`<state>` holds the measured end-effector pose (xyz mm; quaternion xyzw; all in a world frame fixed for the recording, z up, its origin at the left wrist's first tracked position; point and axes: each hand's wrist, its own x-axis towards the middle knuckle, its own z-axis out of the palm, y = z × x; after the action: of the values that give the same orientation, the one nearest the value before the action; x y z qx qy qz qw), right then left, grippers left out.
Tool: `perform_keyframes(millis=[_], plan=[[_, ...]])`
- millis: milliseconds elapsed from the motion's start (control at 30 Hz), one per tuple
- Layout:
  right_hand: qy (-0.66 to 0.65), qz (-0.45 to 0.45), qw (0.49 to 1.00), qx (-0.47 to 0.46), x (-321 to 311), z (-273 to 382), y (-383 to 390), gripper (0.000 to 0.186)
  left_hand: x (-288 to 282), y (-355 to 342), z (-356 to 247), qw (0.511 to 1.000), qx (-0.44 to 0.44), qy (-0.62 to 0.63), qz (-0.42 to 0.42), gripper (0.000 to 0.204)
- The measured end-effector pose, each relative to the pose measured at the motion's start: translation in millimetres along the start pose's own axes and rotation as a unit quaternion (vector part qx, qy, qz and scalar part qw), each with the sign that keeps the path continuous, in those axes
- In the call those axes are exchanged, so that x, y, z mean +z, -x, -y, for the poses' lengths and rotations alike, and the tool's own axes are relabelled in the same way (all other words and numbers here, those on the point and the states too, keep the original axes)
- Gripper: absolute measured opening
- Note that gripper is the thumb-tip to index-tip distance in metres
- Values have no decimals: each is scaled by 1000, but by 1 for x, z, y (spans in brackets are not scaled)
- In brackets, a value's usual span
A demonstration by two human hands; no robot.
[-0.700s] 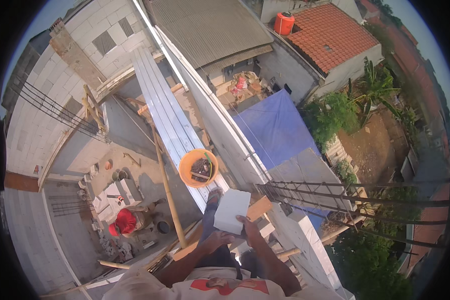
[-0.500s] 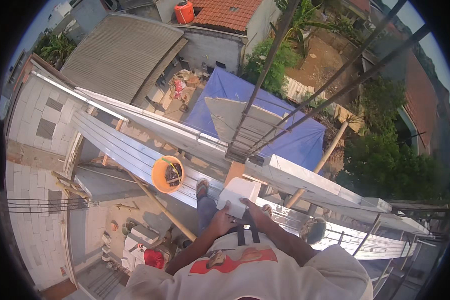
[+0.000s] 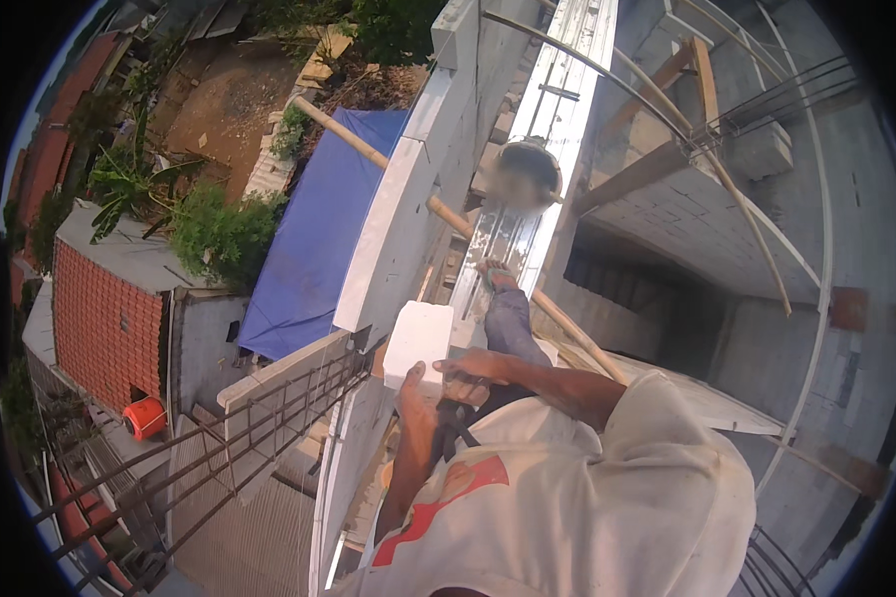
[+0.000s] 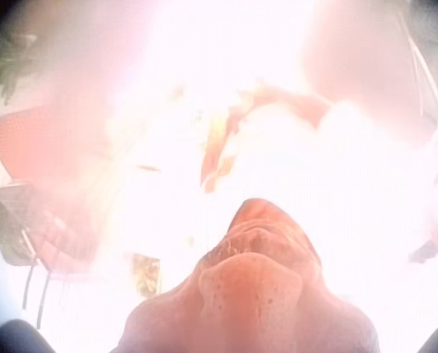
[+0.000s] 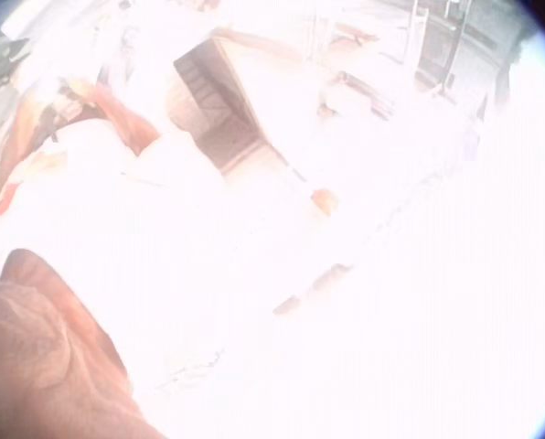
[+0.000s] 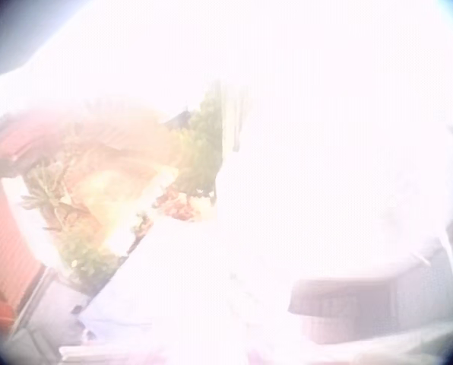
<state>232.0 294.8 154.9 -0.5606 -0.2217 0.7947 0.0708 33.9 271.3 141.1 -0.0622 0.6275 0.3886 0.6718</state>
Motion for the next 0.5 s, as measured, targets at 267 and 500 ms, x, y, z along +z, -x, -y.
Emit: perform_keyframes(millis=[267,500], plan=[[128,-406,891,-158,-249,-49,-122,27,63,-56,-12,941,41,-335,-33,82],[306,-551,773,71,-471,-8,-233,51,170,-175,27,841,122,-528,-8,84]])
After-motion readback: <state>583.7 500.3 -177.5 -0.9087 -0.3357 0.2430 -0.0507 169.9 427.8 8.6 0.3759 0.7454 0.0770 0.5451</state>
